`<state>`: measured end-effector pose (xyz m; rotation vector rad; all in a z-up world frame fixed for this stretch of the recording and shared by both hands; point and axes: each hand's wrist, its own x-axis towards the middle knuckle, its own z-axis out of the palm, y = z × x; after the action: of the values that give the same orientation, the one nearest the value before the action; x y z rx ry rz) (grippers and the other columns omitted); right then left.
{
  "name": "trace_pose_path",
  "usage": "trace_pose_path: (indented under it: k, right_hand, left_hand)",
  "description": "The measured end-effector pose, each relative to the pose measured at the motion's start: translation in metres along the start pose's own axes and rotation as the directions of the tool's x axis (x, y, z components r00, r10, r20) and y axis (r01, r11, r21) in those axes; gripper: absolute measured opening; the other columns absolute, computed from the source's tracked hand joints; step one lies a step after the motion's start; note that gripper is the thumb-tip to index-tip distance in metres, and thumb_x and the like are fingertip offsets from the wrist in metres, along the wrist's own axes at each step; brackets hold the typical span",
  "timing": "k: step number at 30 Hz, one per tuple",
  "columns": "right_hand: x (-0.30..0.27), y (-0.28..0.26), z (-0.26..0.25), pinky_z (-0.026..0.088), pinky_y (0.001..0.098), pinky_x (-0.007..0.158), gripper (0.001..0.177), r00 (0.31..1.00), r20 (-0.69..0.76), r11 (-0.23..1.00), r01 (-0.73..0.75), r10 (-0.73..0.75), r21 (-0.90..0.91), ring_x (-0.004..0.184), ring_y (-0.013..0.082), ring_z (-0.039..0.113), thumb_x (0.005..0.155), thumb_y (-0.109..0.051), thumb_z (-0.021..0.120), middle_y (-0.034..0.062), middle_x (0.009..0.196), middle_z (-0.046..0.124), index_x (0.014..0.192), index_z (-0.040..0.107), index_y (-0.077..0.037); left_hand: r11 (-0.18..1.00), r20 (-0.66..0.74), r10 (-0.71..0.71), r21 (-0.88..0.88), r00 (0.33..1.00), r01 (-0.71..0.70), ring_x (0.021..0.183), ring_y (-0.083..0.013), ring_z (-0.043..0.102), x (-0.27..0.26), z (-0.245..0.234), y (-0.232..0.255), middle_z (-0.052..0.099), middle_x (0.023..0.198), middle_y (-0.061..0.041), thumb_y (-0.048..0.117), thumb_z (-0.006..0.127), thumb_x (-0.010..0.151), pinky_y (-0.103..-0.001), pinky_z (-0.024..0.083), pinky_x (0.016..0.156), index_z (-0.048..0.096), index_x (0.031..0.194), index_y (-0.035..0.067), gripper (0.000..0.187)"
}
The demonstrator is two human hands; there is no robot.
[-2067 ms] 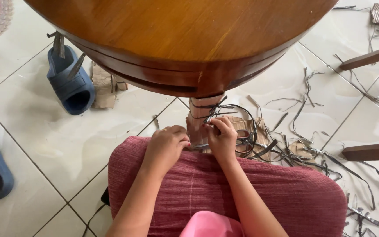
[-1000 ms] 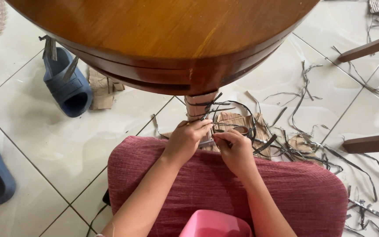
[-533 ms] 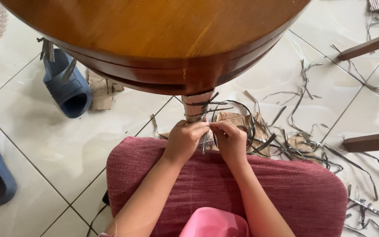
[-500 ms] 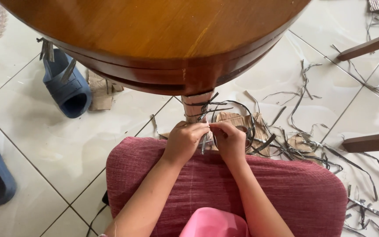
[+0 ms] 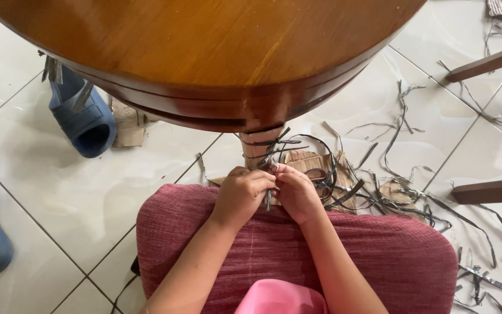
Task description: Wrapping a wooden table leg with protective cardboard and securing it with plastic ties
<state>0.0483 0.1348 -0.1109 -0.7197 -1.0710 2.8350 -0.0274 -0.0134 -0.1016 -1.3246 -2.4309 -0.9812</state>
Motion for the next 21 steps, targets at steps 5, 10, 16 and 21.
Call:
trace_pose_path:
  k: [5, 10, 16, 21]
  right_hand:
    - [-0.005, 0.004, 0.018, 0.053, 0.0295, 0.069, 0.013, 0.994, -0.049, 0.995, 0.097, -0.097, -0.001, 0.075, 0.0171, 0.065, 0.092, -0.002, 0.065, 0.0091, 0.086, 0.066, 0.104, 0.066, 0.001]
    - [-0.003, 0.006, 0.017, 0.06, 0.0316, 0.07, 0.025, 0.945, -0.205, 0.961, 0.226, -0.256, -0.159, 0.074, 0.0204, 0.071, 0.102, -0.015, 0.068, 0.015, 0.081, 0.068, 0.09, 0.069, 0.007]
    - [0.005, -0.012, 0.023, 0.047, 0.0229, 0.049, 0.025, 0.776, -0.155, 0.605, 0.331, -0.611, -0.724, 0.045, 0.0109, 0.054, 0.099, -0.018, 0.07, 0.0082, 0.051, 0.061, 0.083, 0.08, -0.002]
    - [0.068, 0.021, -0.026, 0.043, 0.0344, 0.054, 0.024, 0.651, -0.16, 0.465, 0.327, -0.742, -0.823, 0.054, 0.0109, 0.045, 0.089, -0.006, 0.07, 0.0062, 0.045, 0.049, 0.065, 0.07, -0.005]
  left_hand:
    - [0.999, -0.014, -0.014, 0.047, 1.0, 0.015, 0.079, -0.0046, 0.071, 0.002, -0.003, 0.0, 0.074, 0.085, 0.02, 0.014, 0.074, 0.087, -0.022, 0.051, 0.084, 0.073, 0.074, 0.027, 0.019]
    - [0.999, 0.02, -0.029, 0.045, 0.999, 0.028, 0.097, -0.0021, 0.07, -0.002, -0.008, -0.001, 0.074, 0.093, 0.019, 0.011, 0.073, 0.085, -0.024, 0.046, 0.087, 0.075, 0.079, 0.028, 0.019]
    - [0.999, 0.043, -0.025, 0.028, 0.999, 0.024, 0.102, -0.004, 0.067, -0.005, -0.019, -0.005, 0.073, 0.097, 0.018, 0.009, 0.073, 0.081, -0.025, 0.046, 0.089, 0.073, 0.08, 0.026, 0.017]
    - [0.996, 0.097, -0.087, -0.016, 0.991, 0.089, 0.097, -0.01, 0.072, -0.001, -0.038, -0.003, 0.074, 0.095, 0.014, 0.006, 0.069, 0.083, -0.029, 0.05, 0.089, 0.072, 0.084, 0.025, 0.02]
